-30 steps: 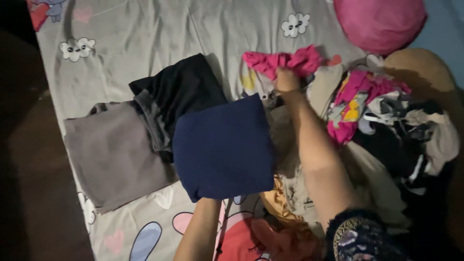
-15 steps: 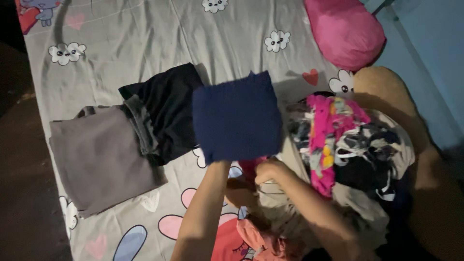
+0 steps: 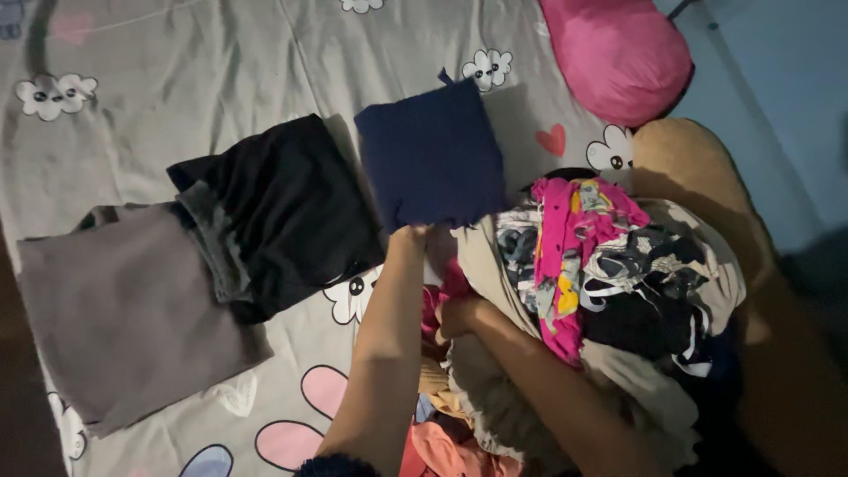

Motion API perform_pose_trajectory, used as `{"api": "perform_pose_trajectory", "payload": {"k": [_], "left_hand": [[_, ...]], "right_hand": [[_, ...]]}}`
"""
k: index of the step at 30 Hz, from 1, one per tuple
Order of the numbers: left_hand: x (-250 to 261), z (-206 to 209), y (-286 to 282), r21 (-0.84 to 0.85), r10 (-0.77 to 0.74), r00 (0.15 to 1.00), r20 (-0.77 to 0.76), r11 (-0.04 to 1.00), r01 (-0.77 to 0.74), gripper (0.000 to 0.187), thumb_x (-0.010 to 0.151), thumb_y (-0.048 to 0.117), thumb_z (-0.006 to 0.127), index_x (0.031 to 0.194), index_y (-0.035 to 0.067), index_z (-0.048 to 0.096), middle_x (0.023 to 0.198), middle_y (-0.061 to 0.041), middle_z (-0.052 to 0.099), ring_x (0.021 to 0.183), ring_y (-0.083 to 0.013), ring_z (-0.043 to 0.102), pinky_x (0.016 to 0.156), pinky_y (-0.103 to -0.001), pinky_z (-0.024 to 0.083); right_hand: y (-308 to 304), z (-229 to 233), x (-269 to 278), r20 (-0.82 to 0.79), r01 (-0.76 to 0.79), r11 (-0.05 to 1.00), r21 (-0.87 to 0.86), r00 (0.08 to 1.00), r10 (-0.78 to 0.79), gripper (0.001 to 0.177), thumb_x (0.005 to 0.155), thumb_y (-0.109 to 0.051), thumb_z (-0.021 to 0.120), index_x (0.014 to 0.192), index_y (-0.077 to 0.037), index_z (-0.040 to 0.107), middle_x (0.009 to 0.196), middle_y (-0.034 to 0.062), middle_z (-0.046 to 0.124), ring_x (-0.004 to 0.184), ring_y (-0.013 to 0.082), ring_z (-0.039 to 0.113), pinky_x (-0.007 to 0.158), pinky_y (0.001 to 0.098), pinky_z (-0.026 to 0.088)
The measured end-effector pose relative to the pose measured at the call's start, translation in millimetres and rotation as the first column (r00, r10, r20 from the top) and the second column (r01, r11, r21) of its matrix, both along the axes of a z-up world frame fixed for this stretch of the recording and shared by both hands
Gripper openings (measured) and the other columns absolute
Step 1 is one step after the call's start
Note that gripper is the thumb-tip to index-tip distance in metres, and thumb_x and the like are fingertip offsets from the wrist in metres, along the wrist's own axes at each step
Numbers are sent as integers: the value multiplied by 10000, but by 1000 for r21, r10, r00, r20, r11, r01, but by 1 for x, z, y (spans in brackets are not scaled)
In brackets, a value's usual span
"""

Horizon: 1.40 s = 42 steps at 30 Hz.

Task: The person folds several garments on a bed, including a gray item, a black shirt, a navy blue shirt, and a pink patterned cloth. Each item is smoothed, folded into a compact rectangle, and placed in a growing stack on the bed.

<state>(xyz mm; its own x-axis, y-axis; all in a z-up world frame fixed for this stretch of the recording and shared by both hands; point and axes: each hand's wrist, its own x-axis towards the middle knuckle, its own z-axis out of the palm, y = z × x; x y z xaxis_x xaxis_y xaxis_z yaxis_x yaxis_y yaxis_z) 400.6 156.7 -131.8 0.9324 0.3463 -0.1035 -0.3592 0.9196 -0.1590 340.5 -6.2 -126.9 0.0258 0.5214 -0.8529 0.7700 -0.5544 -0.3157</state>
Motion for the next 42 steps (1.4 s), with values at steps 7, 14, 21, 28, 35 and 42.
{"api": "perform_pose_trajectory", "payload": {"k": [7, 14, 21, 28, 35, 42], "left_hand": [[-40, 3, -14, 15, 83, 974, -209, 997, -82, 684, 809, 574, 377, 1301, 99, 366, 1341, -118, 365, 1210, -329, 353, 1018, -475, 261], [-85, 23, -34, 102, 35, 824, -565, 994, 28, 544, 803, 479, 378, 1240, 155, 367, 1249, -88, 411, 1130, -302, 392, 893, -504, 333], [-150, 49, -73, 565, 251, 640, -726, 749, 347, 364, 821, 216, 482, 1124, 13, 482, 1054, -101, 587, 1001, -208, 548, 899, -320, 394], [-212, 113, -114, 773, 563, 559, -609, 263, 577, 137, 803, 84, 547, 924, 24, 573, 819, -109, 618, 702, -155, 573, 610, -260, 458], [-207, 187, -158, 871, 638, 746, -191, -240, 428, 188, 757, 28, 556, 945, 24, 548, 830, -132, 551, 705, -225, 559, 638, -316, 450], [-199, 254, -204, 881, 456, 876, -158, -336, 334, 444, 843, -15, 453, 1277, 76, 426, 996, -166, 521, 850, -296, 529, 749, -350, 447]], "right_hand": [[-1, -26, -1, 29, -8, 1000, -8, 1000, 8, 487, 643, -501, 571, 877, -82, 658, 880, 135, 642, 783, 255, 615, 700, 373, 470], [0, -19, 3, -25, -13, 971, 240, 1000, 19, 408, 617, -416, 599, 873, -104, 658, 864, 123, 627, 800, 259, 596, 686, 384, 465], [5, 78, -21, 337, -134, 951, 279, 941, 33, 318, 624, -321, 641, 822, -72, 656, 847, 139, 607, 807, 274, 588, 701, 406, 467], [-41, 198, -59, 489, -181, 557, 810, 732, -474, 247, 724, -235, 581, 888, -52, 601, 989, 133, 548, 1006, 301, 479, 905, 463, 332], [-111, 255, -57, 364, -88, 365, 927, 449, -816, 325, 694, -174, 602, 997, -58, 582, 1044, 164, 513, 970, 336, 421, 792, 443, 342], [-136, 290, -76, 26, 32, 52, 998, 549, -835, 77, 799, -52, 560, 863, -34, 521, 910, 106, 543, 816, 322, 531, 689, 380, 438]]}}
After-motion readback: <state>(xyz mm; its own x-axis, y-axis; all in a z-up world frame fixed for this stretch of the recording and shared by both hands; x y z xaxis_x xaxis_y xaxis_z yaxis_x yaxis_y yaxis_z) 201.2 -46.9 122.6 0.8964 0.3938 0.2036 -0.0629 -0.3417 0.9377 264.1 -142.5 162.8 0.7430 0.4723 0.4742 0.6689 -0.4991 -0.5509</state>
